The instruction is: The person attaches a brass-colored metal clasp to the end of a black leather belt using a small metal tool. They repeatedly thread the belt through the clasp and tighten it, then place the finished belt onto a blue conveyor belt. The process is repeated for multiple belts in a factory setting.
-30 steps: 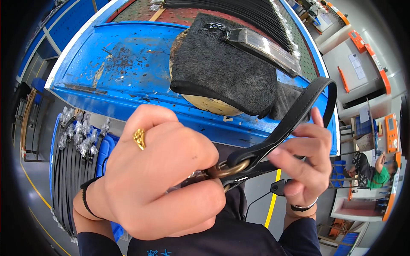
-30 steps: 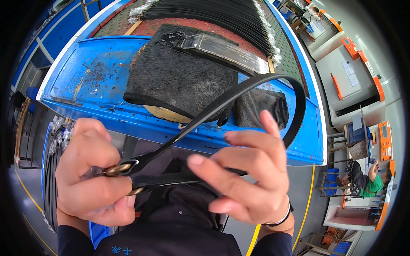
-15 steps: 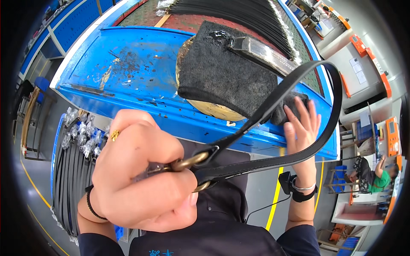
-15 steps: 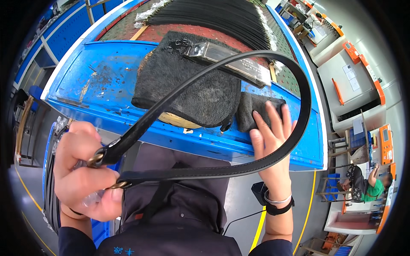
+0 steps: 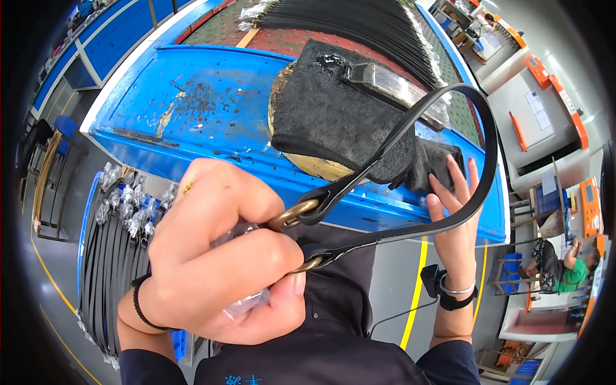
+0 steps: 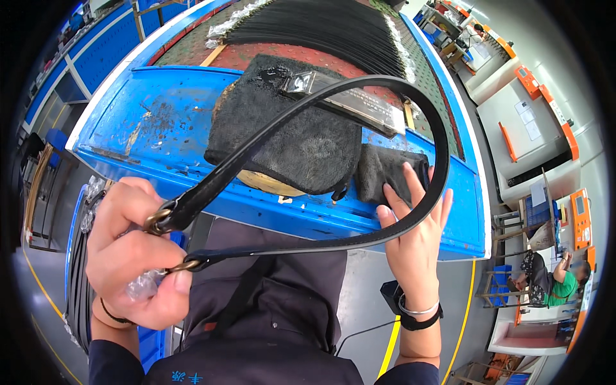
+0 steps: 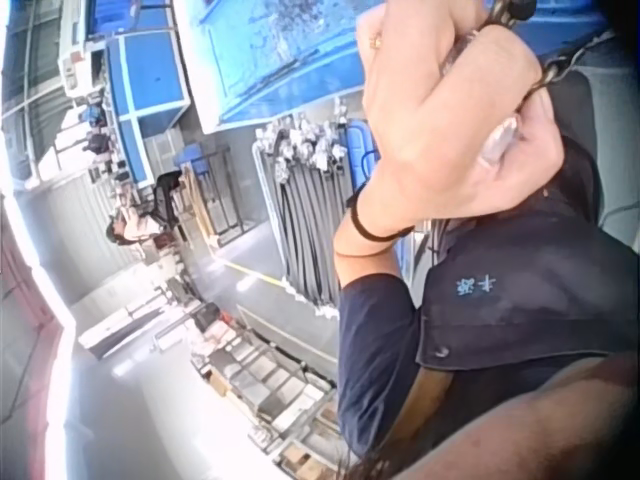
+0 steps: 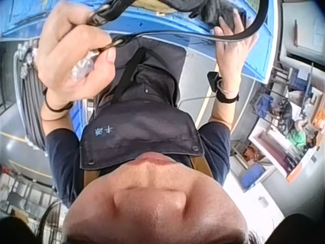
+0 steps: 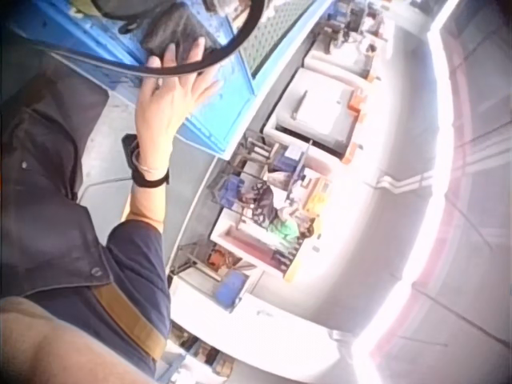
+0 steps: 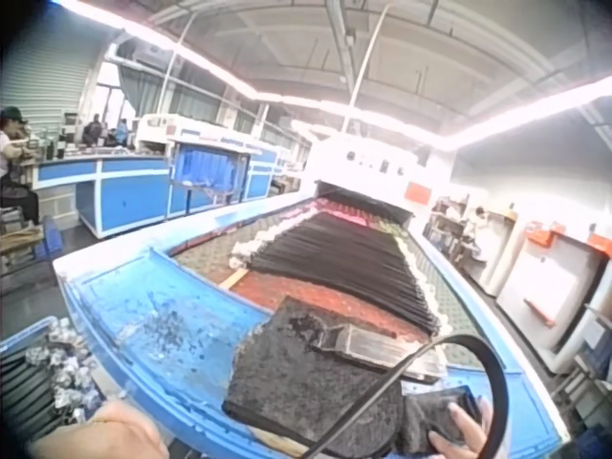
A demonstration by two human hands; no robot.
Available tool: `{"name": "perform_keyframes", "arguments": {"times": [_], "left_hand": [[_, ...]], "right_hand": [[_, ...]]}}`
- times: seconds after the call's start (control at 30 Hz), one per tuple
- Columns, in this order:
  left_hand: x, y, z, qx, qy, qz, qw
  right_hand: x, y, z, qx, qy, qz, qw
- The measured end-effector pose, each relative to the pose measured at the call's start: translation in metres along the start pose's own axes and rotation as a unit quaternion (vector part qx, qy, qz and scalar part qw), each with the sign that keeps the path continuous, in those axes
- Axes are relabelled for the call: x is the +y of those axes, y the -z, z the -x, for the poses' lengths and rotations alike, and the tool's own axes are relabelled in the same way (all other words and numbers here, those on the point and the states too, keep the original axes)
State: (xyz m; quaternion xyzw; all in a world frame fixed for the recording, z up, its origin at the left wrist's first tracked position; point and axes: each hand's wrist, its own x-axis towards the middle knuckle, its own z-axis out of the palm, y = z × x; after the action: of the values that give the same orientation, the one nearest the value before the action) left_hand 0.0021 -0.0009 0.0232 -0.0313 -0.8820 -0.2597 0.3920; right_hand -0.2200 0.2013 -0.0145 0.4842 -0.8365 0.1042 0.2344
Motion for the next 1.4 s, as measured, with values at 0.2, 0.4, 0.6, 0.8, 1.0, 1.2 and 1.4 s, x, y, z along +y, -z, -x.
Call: {"name": "perform_keyframes", "arguments": {"times": [0.2,0.4,0.6,0.8,1.0,1.2,1.4], "left_hand": [[0.005,-0.004,0.001,0.020,0.077,0.051,0.995],[0.020,-0.043,-0.001,0.104,0.086,0.065,0.989],[0.028,-0.081,0.005,0.130,0.079,-0.029,0.988],[0.035,-0.076,-0.002,0.037,0.103,0.008,0.994],[0.007,-0.021,-0.015,0.037,0.086,0.029,0.995],[-0.041,0.031,-0.042,0.031,0.122,0.033,0.992],[-0.113,0.051,-0.085,-0.014,0.149,-0.029,0.988]], "right_hand": [[-0.026,0.032,0.009,0.055,-0.033,-0.203,0.977],[-0.081,0.036,-0.003,-0.035,0.072,-0.488,0.869],[-0.094,0.031,-0.023,-0.005,0.002,-0.553,0.833],[-0.079,0.032,-0.022,-0.066,-0.092,-0.639,0.761],[-0.034,0.049,-0.025,-0.096,-0.210,-0.553,0.800],[0.042,0.067,-0.038,-0.066,-0.228,-0.372,0.897],[0.089,0.053,-0.082,-0.064,-0.112,-0.081,0.988]]}}
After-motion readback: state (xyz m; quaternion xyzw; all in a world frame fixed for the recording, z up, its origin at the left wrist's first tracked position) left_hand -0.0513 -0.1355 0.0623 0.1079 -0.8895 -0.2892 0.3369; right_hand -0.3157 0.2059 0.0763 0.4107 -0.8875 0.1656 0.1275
